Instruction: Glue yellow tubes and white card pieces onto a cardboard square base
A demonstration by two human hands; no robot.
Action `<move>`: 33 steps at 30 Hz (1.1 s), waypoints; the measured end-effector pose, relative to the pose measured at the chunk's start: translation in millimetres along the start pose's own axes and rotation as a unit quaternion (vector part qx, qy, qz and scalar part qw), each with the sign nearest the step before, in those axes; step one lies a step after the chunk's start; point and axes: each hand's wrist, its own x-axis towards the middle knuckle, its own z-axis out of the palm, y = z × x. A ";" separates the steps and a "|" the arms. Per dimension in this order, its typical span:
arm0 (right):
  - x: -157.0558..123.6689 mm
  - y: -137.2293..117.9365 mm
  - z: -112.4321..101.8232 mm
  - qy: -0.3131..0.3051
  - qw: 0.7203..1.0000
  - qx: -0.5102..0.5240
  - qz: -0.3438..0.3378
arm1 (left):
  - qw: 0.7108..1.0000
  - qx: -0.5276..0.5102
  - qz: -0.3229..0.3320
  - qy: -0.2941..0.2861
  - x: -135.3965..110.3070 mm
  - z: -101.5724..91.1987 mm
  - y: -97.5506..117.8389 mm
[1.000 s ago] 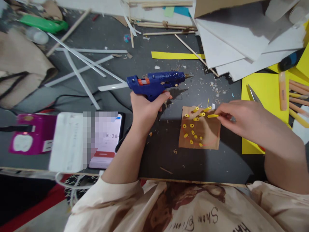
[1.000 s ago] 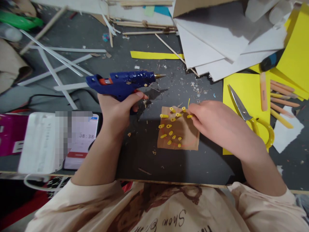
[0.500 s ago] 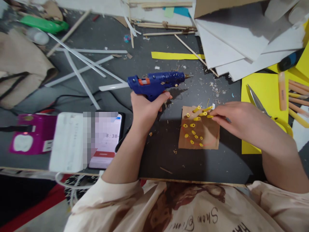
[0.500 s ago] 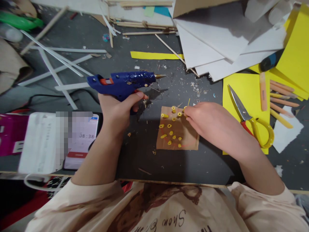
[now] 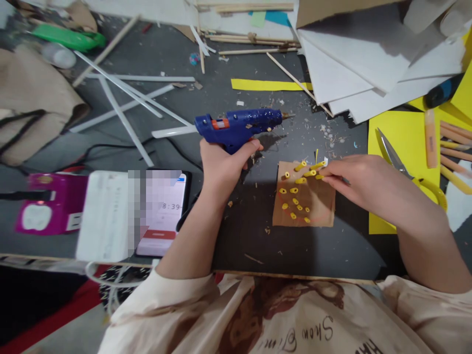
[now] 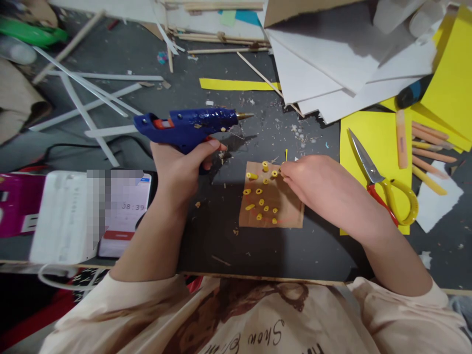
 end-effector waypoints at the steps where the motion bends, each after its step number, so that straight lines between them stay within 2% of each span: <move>1: -0.1 -0.6 0.3 -0.002 1.000 -0.001 0.001 | 1.000 0.000 0.000 0.001 0.0 0.1 0.2; 33: -1.5 -5.2 0.9 -0.010 0.999 -0.023 0.047 | 1.000 0.029 0.008 0.007 0.2 0.4 0.2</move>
